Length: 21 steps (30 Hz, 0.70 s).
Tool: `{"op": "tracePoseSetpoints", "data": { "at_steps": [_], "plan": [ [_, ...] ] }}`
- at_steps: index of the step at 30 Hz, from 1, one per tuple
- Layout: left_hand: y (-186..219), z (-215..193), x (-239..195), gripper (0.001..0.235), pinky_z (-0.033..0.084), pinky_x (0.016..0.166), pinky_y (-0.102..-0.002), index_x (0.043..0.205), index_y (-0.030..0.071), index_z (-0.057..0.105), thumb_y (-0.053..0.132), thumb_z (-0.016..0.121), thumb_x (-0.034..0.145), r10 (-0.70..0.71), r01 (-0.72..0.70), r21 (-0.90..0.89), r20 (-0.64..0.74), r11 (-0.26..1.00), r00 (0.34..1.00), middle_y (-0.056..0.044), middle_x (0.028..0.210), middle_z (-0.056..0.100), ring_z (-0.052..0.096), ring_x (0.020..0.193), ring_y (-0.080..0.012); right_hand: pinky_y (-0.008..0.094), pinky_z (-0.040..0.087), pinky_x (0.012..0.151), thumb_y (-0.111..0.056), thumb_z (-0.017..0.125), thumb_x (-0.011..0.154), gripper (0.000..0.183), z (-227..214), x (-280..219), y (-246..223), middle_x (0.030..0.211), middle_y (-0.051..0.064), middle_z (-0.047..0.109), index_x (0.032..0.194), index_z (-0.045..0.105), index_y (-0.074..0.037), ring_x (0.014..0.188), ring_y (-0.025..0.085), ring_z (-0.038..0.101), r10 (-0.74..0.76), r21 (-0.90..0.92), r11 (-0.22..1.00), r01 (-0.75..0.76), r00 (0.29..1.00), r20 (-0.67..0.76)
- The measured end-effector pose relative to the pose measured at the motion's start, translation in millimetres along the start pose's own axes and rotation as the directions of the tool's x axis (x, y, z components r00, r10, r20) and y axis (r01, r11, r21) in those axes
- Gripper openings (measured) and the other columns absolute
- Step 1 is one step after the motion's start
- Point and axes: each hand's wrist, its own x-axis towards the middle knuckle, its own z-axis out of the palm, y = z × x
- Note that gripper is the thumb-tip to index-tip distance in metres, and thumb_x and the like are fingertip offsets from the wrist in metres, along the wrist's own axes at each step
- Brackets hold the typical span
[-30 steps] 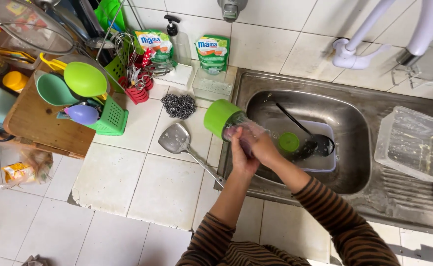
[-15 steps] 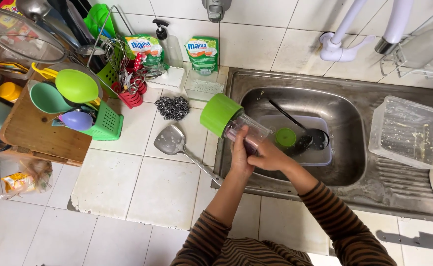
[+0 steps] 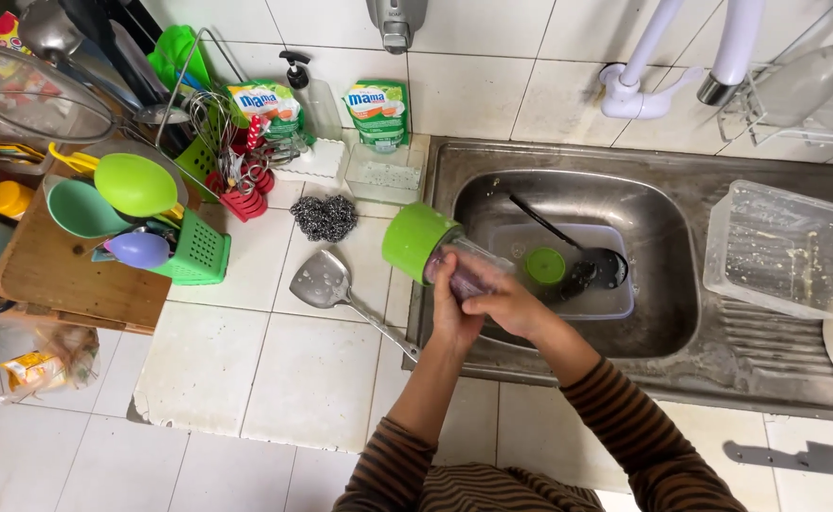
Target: The person stirs a mixture in a pot on the stove using a spatula, then moves to the sink to wash dishes. They scrub a spatula, a plastic container, a green cup, and a ladle with a sponge and dish soap under running water.
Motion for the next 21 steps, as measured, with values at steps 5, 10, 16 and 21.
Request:
{"op": "tracePoseSetpoints", "data": {
  "at_steps": [5,10,16,21],
  "plan": [
    [7,17,-24,0.07,0.055,0.099,-0.045,0.119,0.006,0.068,0.062,0.082,0.08,-0.072,0.071,0.028,0.046,0.997,0.996,-0.015,0.115,0.072,0.068,0.108,-0.0304,0.048,0.044,0.105,-0.009,0.076,0.075,0.058,-29,7,5,0.118,0.018,0.066,0.131,0.062,-0.003,0.115,0.033,0.062,-0.122,-0.507,0.854,0.12,0.992,0.029],
    [4,3,-10,0.061,0.054,0.1,-0.043,0.117,0.005,0.071,0.057,0.081,0.087,-0.088,0.085,0.046,0.063,0.995,0.994,-0.013,0.115,0.072,0.067,0.11,-0.0298,0.057,0.051,0.094,0.003,0.062,0.075,0.057,-16,4,-10,0.112,0.024,0.068,0.131,0.063,-0.005,0.106,0.048,0.065,-0.186,-0.764,0.582,0.279,0.96,0.209],
    [2,7,-20,0.056,0.056,0.097,-0.042,0.117,0.009,0.071,0.057,0.076,0.088,-0.192,0.158,0.198,0.166,0.967,0.967,-0.008,0.108,0.075,0.072,0.102,-0.0233,0.037,0.051,0.095,-0.01,0.08,0.075,0.056,-26,2,30,0.103,0.008,0.069,0.128,0.066,-0.006,0.097,0.019,0.065,-0.016,-0.089,0.996,-0.006,0.969,-0.245],
    [21,20,-3,0.09,0.05,0.105,-0.046,0.137,0.0,0.057,0.062,0.086,0.079,-0.004,0.01,0.14,-0.044,0.99,0.999,-0.02,0.127,0.066,0.064,0.117,-0.0314,0.044,0.056,0.077,-0.011,0.076,0.076,0.046,-22,7,23,0.092,0.015,0.069,0.119,0.061,-0.011,0.086,0.039,0.071,-0.25,-0.804,0.549,0.228,0.963,0.102]
  ]
}}
